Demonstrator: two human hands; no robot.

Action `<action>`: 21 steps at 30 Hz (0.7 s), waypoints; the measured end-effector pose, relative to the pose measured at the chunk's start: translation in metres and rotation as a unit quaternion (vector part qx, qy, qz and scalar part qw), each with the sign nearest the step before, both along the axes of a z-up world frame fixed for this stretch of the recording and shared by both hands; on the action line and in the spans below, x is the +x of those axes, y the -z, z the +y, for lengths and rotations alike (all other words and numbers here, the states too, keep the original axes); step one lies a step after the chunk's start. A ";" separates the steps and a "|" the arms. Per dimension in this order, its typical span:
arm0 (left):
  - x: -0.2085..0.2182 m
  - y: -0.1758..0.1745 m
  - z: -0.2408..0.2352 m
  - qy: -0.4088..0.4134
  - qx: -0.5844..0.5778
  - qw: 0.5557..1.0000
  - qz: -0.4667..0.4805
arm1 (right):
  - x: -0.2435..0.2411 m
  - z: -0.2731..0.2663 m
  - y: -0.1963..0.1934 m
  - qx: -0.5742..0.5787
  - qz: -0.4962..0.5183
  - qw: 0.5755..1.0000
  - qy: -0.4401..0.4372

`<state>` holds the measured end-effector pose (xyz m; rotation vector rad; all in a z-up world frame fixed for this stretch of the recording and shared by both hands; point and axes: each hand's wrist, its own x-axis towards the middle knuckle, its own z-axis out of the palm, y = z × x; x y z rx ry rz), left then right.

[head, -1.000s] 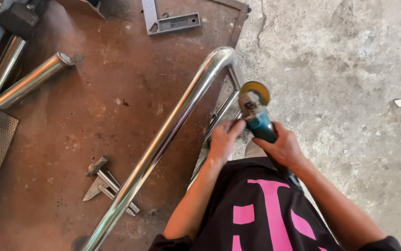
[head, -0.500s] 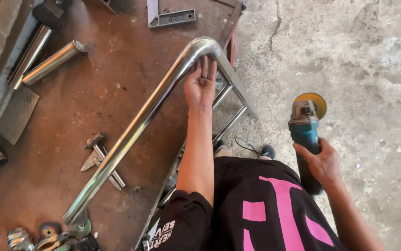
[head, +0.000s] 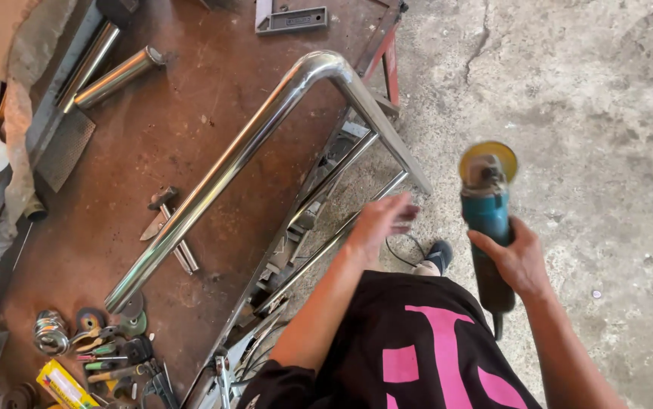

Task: Using a handheld angle grinder to polish and smooth the surfaces of a metal pipe frame.

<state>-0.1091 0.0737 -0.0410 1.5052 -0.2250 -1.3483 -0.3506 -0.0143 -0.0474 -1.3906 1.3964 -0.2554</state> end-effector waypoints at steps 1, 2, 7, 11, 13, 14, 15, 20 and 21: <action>-0.010 0.023 0.003 0.051 -0.018 0.998 0.016 | 0.011 -0.003 0.003 -0.017 -0.004 1.000 -0.006; -0.014 0.008 0.002 0.049 -0.019 0.998 0.017 | 0.026 -0.006 -0.013 -0.018 -0.002 1.000 -0.008; -0.008 -0.044 -0.009 0.010 -0.126 0.991 -0.055 | 0.110 -0.009 -0.085 0.003 -0.233 0.968 -0.097; 0.035 -0.045 -0.007 -0.080 -0.164 0.980 -0.082 | 0.160 -0.014 -0.069 -0.006 -0.276 0.952 -0.133; 0.059 -0.037 -0.007 -0.089 -0.150 0.980 -0.098 | 0.183 -0.013 -0.054 0.003 -0.305 0.946 -0.110; 0.072 -0.034 -0.006 -0.086 -0.150 0.981 -0.093 | 0.195 -0.008 -0.052 0.002 -0.301 0.948 -0.106; 0.083 -0.031 -0.006 -0.071 -0.146 0.981 -0.106 | 0.206 -0.004 -0.050 -0.006 -0.310 0.947 -0.083; 0.121 -0.047 -0.009 -0.031 -0.142 0.983 -0.114 | 0.250 0.012 -0.064 0.028 -0.272 0.962 0.022; 0.125 -0.061 -0.008 -0.011 -0.138 0.981 -0.135 | 0.250 0.011 -0.057 0.035 -0.291 0.956 0.013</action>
